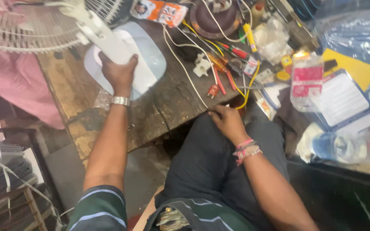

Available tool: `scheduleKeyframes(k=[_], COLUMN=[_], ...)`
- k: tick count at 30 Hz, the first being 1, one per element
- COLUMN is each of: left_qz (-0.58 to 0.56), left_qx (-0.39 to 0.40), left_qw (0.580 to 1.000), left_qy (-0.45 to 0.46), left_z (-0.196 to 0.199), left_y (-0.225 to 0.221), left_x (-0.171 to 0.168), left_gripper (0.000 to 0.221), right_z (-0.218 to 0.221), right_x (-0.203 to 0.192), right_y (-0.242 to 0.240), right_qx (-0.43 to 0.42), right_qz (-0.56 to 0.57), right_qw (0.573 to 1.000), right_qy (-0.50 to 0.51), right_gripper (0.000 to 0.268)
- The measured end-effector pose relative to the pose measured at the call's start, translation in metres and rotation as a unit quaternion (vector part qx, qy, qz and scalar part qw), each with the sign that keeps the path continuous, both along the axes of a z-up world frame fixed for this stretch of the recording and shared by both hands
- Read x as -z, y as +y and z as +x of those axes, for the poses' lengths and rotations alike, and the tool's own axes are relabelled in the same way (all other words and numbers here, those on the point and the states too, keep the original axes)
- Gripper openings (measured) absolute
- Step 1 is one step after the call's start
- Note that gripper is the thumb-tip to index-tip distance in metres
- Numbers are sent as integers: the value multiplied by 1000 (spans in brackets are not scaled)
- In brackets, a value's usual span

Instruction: The person unwraps a black plastic handle from a plastic bag and attaches it to a silver pressure cooker lid. They then wipe the handle with a white cloth. The person hands the lid to a woman, receives money, and then picks up a white plastic container and a dark circular appliance base to inspect them.

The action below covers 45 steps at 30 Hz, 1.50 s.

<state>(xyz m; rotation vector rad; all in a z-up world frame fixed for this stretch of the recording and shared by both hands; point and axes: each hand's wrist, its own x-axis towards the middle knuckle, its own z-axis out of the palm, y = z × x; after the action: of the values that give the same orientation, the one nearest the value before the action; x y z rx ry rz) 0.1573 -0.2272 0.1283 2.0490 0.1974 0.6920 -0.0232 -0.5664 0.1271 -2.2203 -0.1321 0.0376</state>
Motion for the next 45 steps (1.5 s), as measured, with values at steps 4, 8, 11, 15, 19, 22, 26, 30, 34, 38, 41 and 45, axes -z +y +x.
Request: scheduleKeyframes(k=[4, 8, 11, 15, 19, 22, 26, 30, 34, 38, 41, 45], left_qz=[26, 15, 6, 38, -19, 158, 51, -426, -641, -672, -700, -755], left_qx=[3, 5, 38, 88, 28, -123, 32, 96, 18, 38, -38, -42], left_qw=[1000, 1000, 999, 995, 998, 978, 996, 899, 767, 737, 712, 654], left_qy=[-6, 9, 14, -4, 52, -59, -59, 30, -15, -66, -36, -28], left_z=[1, 3, -5, -16, -22, -55, -92, 21, 158, 244, 271, 304], left_y=[2, 15, 28, 47, 32, -15, -92, -112, -79, -50, -42, -45], left_x=[-4, -7, -14, -20, -20, -16, 10, 58, 112, 142, 160, 157], left_gripper=[83, 86, 89, 86, 87, 89, 74, 45, 15, 21, 26, 30], right_z=[-2, -11, -9, 1, 7, 15, 36, 49, 54, 60, 54, 56], right_x=[-3, -4, -9, -12, -10, -4, 19, 57, 77, 80, 82, 78], right_y=[3, 0, -6, -3, 6, 22, 63, 91, 94, 92, 96, 97], right_qx=[-4, 11, 12, -13, -30, -92, -159, -145, -92, -87, -92, -87], right_qz=[-19, -11, -13, -5, 6, 22, 31, 13, 3, 36, 49, 5], right_qw=[1000, 1000, 999, 1000, 998, 996, 978, 988, 996, 981, 989, 994], right_qy=[-1, 14, 30, -8, 49, -6, -135, -48, -23, -171, -101, -71], right_gripper=[22, 23, 23, 21, 22, 22, 22, 30, 36, 29, 25, 27])
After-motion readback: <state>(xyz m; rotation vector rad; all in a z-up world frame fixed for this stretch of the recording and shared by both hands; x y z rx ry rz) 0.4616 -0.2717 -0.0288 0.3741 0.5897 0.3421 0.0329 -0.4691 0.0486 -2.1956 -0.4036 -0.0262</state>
